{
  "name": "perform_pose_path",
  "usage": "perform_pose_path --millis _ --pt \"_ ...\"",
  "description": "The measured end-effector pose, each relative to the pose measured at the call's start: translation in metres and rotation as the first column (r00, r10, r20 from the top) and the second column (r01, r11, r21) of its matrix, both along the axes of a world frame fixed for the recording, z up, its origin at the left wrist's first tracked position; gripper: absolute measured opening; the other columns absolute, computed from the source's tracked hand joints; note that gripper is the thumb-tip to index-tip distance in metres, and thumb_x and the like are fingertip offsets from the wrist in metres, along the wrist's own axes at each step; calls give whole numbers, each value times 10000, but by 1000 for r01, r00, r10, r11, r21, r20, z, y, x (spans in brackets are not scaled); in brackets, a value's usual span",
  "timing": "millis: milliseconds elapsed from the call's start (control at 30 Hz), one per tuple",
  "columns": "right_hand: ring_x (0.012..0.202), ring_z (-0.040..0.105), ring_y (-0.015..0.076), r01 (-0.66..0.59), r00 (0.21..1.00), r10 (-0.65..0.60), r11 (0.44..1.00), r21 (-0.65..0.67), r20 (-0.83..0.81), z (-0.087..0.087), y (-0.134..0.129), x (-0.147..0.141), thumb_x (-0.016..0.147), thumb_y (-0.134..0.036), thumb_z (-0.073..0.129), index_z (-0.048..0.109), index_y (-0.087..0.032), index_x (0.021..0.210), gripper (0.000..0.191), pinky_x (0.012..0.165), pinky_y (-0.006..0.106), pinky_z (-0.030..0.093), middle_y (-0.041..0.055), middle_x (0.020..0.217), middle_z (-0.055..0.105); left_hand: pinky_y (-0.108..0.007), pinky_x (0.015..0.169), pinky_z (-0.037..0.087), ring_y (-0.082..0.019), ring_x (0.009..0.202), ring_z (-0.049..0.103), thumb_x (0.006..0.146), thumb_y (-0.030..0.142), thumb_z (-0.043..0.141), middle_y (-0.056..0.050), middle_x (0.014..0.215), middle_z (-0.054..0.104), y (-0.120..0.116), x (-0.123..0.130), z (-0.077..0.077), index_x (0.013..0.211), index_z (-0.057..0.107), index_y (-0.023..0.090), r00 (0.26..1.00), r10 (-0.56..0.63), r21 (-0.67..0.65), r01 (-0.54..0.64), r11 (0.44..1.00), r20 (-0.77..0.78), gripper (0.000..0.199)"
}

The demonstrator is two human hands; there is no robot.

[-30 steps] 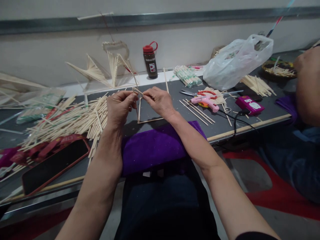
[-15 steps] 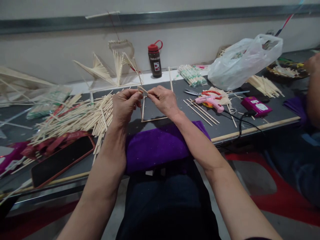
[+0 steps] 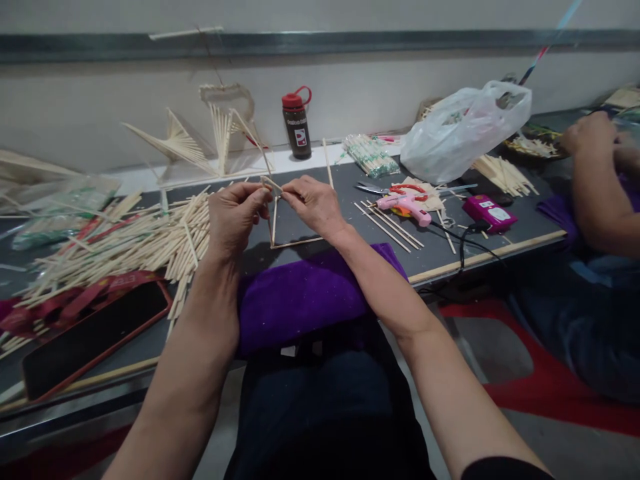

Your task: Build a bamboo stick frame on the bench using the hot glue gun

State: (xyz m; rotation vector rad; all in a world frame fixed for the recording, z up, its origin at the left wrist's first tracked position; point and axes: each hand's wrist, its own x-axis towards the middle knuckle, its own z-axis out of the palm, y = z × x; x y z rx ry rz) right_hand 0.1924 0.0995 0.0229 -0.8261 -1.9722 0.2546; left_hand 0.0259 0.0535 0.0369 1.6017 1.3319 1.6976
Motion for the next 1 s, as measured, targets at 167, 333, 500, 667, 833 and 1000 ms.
perform_pose_path --millis 167,333,500,667,833,1000 --pt "791 599 121 -3 1000 3 1000 -10 6 1 0 -1 969 -283 633 773 -194 982 167 738 255 425 6 847 691 -190 418 347 -78 463 528 773 223 699 13 581 656 -1 1 3 765 765 185 999 36 -41 -36 999 -6 77" --pt "817 618 117 -2 1000 3 1000 -15 29 2 1 -1 978 -310 624 770 -201 992 182 745 250 431 4 890 706 -195 421 343 -78 453 515 764 236 709 11 563 643 0 0 4 776 775 187 999 52 -44 -53 998 -11 83" --pt "834 620 118 18 997 -15 999 -37 71 5 0 -1 997 -336 592 763 -198 1030 222 751 254 436 13 915 704 -209 422 338 -79 431 489 778 257 727 15 531 628 0 -1 4 779 784 197 998 62 -29 -62 998 -23 82" --pt "866 617 115 5 995 1 998 -62 98 6 1 -1 1011 -335 567 746 -206 1072 229 777 248 448 16 958 703 -218 422 348 -79 431 507 766 222 733 25 529 640 -2 1 6 797 799 192 997 69 -36 -70 997 -24 79" --pt "883 628 115 20 989 -11 998 -56 145 8 2 -1 1025 -345 537 737 -215 1090 247 797 248 464 23 981 709 -225 432 349 -79 447 520 780 212 748 48 534 647 -1 1 6 788 803 228 997 76 -45 -77 996 -20 58" --pt "915 632 118 42 982 -32 998 -53 184 9 2 -2 1034 -345 516 729 -248 1077 238 814 250 476 19 1019 718 -234 439 351 -86 457 524 801 215 758 58 534 640 0 -1 4 795 804 252 996 81 -37 -82 996 -22 59"
